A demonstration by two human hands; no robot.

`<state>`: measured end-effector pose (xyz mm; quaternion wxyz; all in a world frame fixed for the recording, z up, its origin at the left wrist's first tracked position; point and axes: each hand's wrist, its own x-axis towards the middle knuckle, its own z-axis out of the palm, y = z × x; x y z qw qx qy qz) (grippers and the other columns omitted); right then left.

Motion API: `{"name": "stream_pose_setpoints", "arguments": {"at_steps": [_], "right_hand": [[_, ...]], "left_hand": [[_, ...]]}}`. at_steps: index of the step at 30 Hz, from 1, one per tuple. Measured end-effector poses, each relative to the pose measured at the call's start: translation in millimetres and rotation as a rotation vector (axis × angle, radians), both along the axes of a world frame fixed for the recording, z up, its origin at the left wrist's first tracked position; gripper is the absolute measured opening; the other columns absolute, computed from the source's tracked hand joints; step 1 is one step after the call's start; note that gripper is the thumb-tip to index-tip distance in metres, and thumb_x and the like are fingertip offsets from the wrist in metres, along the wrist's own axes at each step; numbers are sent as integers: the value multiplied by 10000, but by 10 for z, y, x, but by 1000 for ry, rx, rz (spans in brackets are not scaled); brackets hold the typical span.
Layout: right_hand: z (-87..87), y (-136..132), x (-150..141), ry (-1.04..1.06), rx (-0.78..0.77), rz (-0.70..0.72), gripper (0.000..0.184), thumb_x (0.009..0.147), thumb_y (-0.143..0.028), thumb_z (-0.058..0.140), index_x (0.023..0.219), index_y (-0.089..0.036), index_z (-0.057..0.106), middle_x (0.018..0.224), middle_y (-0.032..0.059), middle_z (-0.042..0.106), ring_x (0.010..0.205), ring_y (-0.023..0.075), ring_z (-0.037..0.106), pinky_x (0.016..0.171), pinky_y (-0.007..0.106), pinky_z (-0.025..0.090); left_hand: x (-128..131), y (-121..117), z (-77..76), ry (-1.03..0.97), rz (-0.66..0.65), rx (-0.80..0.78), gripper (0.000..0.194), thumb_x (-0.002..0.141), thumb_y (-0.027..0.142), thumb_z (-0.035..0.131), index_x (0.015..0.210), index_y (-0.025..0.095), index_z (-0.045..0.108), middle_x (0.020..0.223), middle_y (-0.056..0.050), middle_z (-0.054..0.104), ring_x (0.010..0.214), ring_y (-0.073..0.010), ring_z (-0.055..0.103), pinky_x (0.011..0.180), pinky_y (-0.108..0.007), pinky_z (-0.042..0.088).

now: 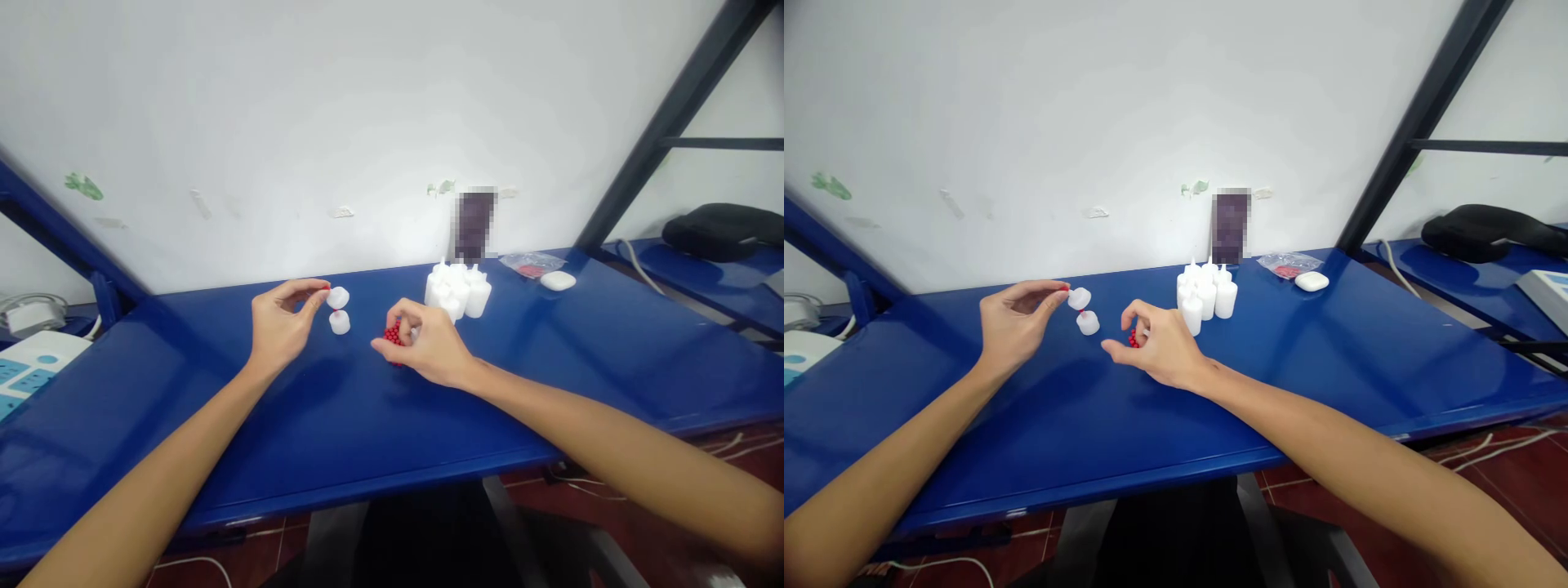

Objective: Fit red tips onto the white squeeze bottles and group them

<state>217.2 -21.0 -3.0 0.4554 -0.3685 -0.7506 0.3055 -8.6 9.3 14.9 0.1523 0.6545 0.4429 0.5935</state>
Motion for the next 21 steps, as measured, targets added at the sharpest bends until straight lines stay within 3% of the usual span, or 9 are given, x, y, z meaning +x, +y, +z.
{"name": "stream_pose_setpoints", "arguments": {"at_steps": [2,5,8,11,14,18,21], "right_hand": [[21,-27,10,-2,37,-19,280,732,-364,740,728,-202,512,504,-83,432,504,100,452,553,243,370],[53,-61,36,40,40,51,209,841,-339,592,710,-196,516,552,-52,476,521,107,449,550,255,359],[60,-56,49,53,17,112,302,923,-248,385,649,-186,497,611,-18,504,560,114,464,575,268,363],[40,-34,42,15,11,124,361,923,-194,317,588,-184,450,632,-2,500,601,121,467,612,280,365],[12,-25,30,30,-43,150,298,921,-215,346,630,-195,409,605,-21,455,583,120,429,586,278,340],[-15,-33,19,166,-144,266,28,896,-237,395,895,-233,367,610,-74,444,552,118,403,571,261,344],[-11,-53,9,207,-157,379,135,861,-246,407,963,-248,318,624,-88,427,556,115,387,563,253,342]], "left_hand": [[-81,67,-51,115,50,-3,148,811,284,723,909,180,760,931,-42,759,838,-183,704,826,-300,559],[-122,108,-124,318,54,16,143,845,282,680,917,188,760,935,-35,756,820,-174,686,789,-297,537],[-130,115,-146,452,19,28,137,869,249,651,943,194,751,931,-30,748,800,-159,671,725,-277,518],[-132,101,-114,454,5,101,185,865,212,664,1040,189,720,915,-31,716,754,-139,655,728,-279,523],[-60,7,-54,397,-9,272,249,847,173,694,1094,195,690,944,-33,664,736,-121,642,763,-295,539],[210,-270,-5,398,-180,429,298,794,117,752,1070,208,684,903,-20,657,776,-121,638,738,-267,546],[408,-454,-34,445,-337,485,324,788,69,750,1077,185,660,908,-19,703,808,-112,653,760,-230,546]]}}
